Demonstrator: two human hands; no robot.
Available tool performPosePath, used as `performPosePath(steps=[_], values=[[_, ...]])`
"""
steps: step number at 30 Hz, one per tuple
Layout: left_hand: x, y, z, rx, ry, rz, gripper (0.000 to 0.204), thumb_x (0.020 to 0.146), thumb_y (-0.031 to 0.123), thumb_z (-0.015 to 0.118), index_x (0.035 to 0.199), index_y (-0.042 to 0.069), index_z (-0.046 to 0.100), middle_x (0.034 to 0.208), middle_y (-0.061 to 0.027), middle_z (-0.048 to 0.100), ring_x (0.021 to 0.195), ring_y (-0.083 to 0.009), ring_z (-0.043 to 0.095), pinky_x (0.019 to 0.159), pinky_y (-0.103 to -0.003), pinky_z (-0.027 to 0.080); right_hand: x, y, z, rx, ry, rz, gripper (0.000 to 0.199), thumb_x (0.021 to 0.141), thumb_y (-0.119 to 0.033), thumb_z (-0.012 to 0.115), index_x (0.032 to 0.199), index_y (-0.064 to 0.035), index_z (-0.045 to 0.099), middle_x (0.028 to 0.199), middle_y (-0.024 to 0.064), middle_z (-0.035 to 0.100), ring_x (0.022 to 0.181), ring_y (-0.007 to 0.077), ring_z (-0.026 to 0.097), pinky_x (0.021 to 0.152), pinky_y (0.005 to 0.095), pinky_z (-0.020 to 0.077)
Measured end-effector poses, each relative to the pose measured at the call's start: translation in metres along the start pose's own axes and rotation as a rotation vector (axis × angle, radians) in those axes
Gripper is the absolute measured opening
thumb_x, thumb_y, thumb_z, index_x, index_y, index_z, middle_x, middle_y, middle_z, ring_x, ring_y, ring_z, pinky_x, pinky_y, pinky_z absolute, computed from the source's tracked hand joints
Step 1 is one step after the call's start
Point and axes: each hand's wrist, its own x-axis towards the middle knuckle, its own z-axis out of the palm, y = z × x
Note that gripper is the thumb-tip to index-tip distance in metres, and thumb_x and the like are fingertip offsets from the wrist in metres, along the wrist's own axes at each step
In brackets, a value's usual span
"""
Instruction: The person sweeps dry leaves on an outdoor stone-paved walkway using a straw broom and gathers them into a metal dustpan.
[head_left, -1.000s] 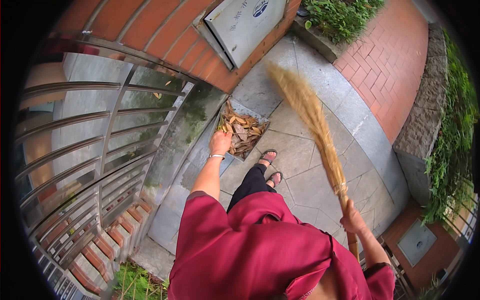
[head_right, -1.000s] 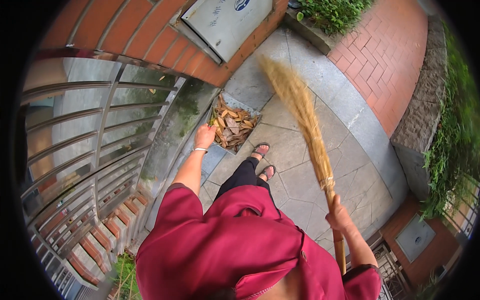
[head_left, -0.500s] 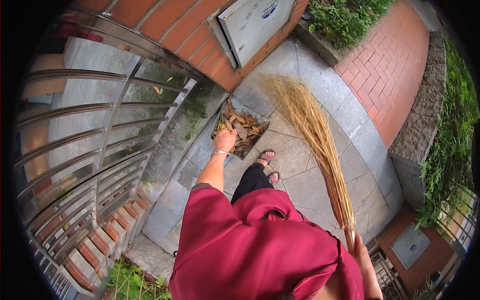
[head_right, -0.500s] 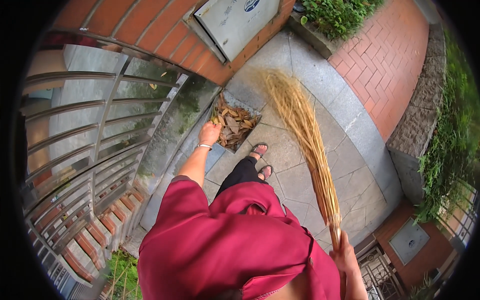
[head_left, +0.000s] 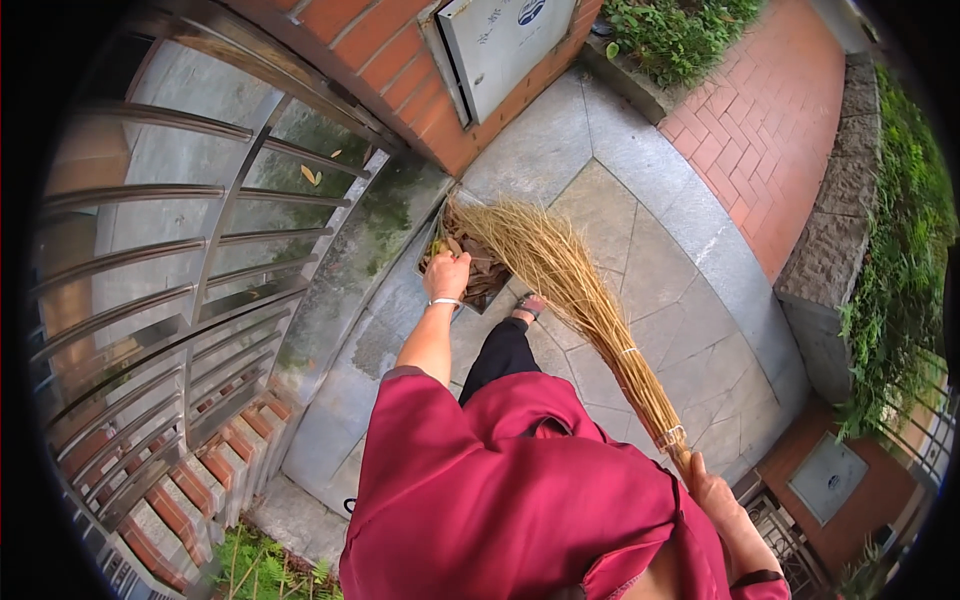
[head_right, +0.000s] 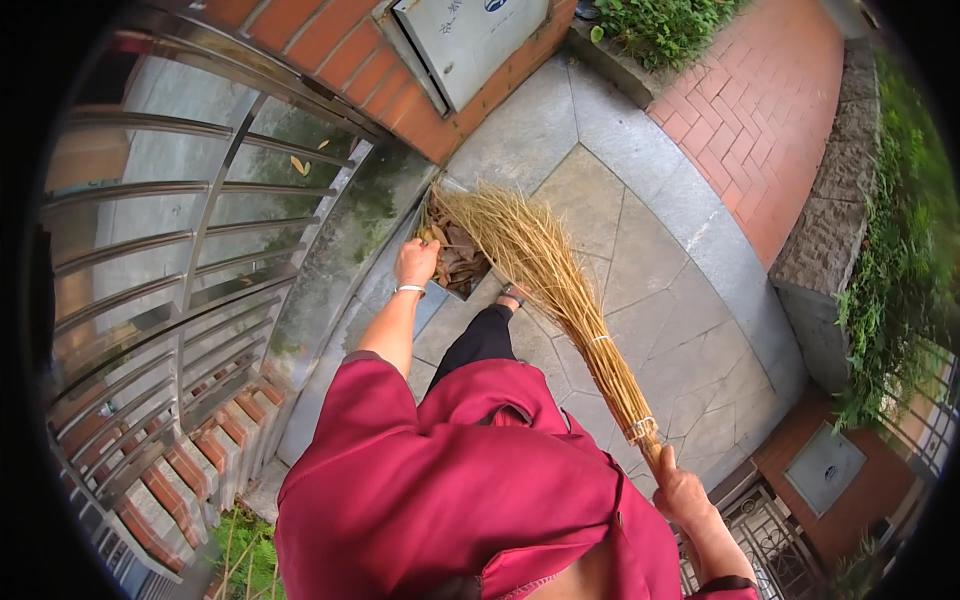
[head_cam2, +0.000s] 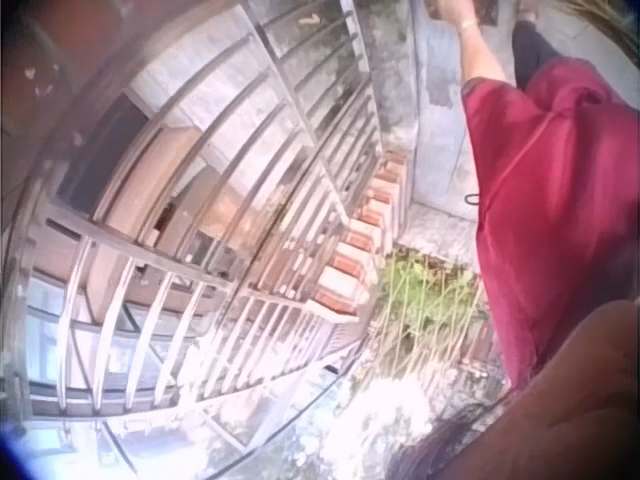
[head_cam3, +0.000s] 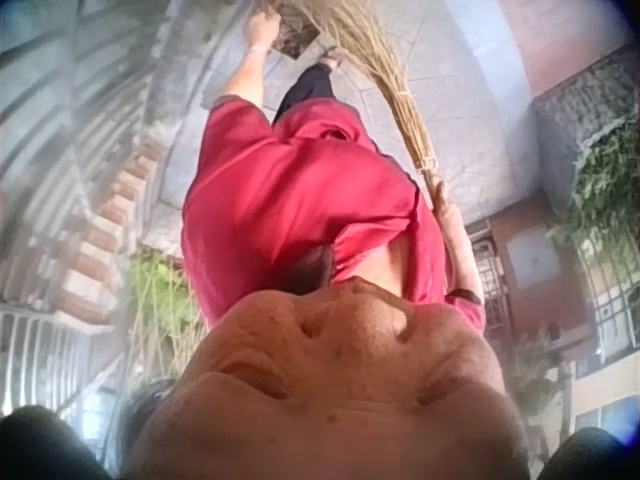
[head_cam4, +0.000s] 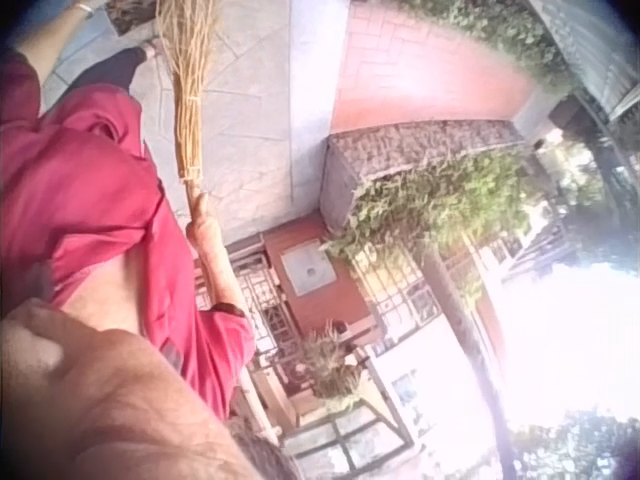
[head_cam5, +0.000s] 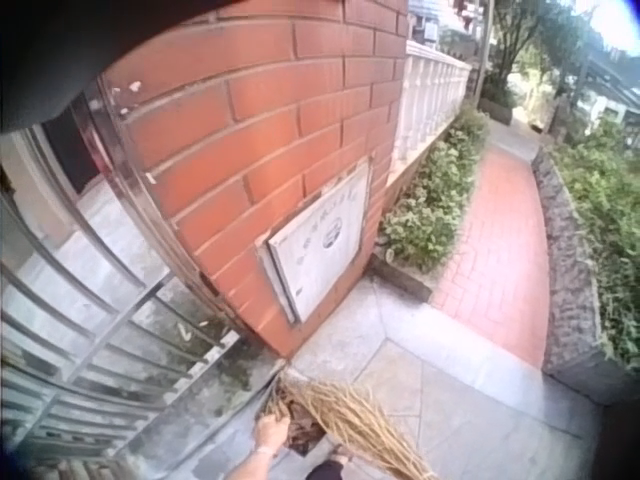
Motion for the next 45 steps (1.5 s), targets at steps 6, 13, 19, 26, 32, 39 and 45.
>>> performPosePath(steps=[6,13,19,26,32,39,45], values=[[-0.056,-0.034,-0.013,-0.013,0.064,0.088,0.033,0.068,0.037,0.055,0.064,0.005,0.055,0.07,-0.0143,0.058,0.069,-0.0319,0.056,0.062,-0.041,0.043,-0.097,0.024,0.059,-0.001,0.264,-0.006,0.052,0.062,-0.004,0.05,0.11,0.0011,0.031,0.066,0.0218,0.054,0.062,0.0392,0.054,0.056,0.0446,0.0438],[-0.116,-0.084,-0.03,-0.067,0.188,0.101,0.032,0.068,0.038,0.056,0.066,0.006,0.056,0.069,-0.0148,0.059,0.069,-0.0334,0.056,0.06,-0.043,0.043,-0.18,0.032,0.191,0.293,0.541,-0.024,0.046,0.069,-0.006,0.058,0.11,0.0014,0.039,0.073,0.016,0.056,0.063,0.0292,0.057,0.053,0.0342,0.0449],[-0.146,-0.102,-0.064,-0.076,0.24,0.107,0.033,0.067,0.04,0.055,0.065,0.006,0.055,0.068,-0.0151,0.058,0.068,-0.0343,0.056,0.059,-0.043,0.043,-0.194,0.024,0.272,0.717,0.521,0.095,0.046,0.067,-0.001,0.055,0.11,0.0011,0.04,0.072,0.011,0.053,0.061,0.0218,0.053,0.052,0.0298,0.0432],[-0.153,-0.111,-0.063,0.05,0.202,0.168,0.032,0.068,0.039,0.055,0.068,0.007,0.058,0.071,-0.015,0.059,0.07,-0.0338,0.056,0.06,-0.042,0.043,-0.158,0.034,0.298,1.103,0.484,0.075,0.047,0.066,0.005,0.053,0.11,0.0008,0.04,0.072,0.0052,0.05,0.06,0.0132,0.048,0.051,0.0246,0.0411],[-0.128,-0.126,-0.037,0.182,0.118,0.176,0.032,0.068,0.038,0.053,0.071,0.007,0.059,0.073,-0.0155,0.06,0.072,-0.0339,0.057,0.064,-0.042,0.044,-0.073,0.02,0.22,1.051,0.392,0.038,0.051,0.065,0.009,0.049,0.113,-0.0024,0.036,0.066,0.0048,0.047,0.051,0.012,0.048,0.045,0.0257,0.0417],[-0.109,-0.12,-0.022,0.213,0.052,0.169,0.031,0.069,0.037,0.054,0.072,0.006,0.059,0.073,-0.0157,0.06,0.071,-0.0332,0.057,0.064,-0.041,0.044,0.001,-0.01,0.18,0.763,0.135,0.158,0.051,0.069,0.005,0.048,0.115,-0.0062,0.028,0.067,0.011,0.049,0.054,0.0207,0.054,0.048,0.0323,0.0464],[-0.091,-0.103,-0.03,0.169,-0.009,0.187,0.034,0.07,0.038,0.054,0.073,0.004,0.058,0.076,-0.017,0.059,0.075,-0.0343,0.055,0.065,-0.042,0.044,-0.089,0.006,0.176,1.062,0.148,0.078,0.046,0.073,-0.011,0.059,0.113,0.0008,0.038,0.097,0.0145,0.055,0.093,0.0183,0.051,0.081,0.0286,0.0393]])
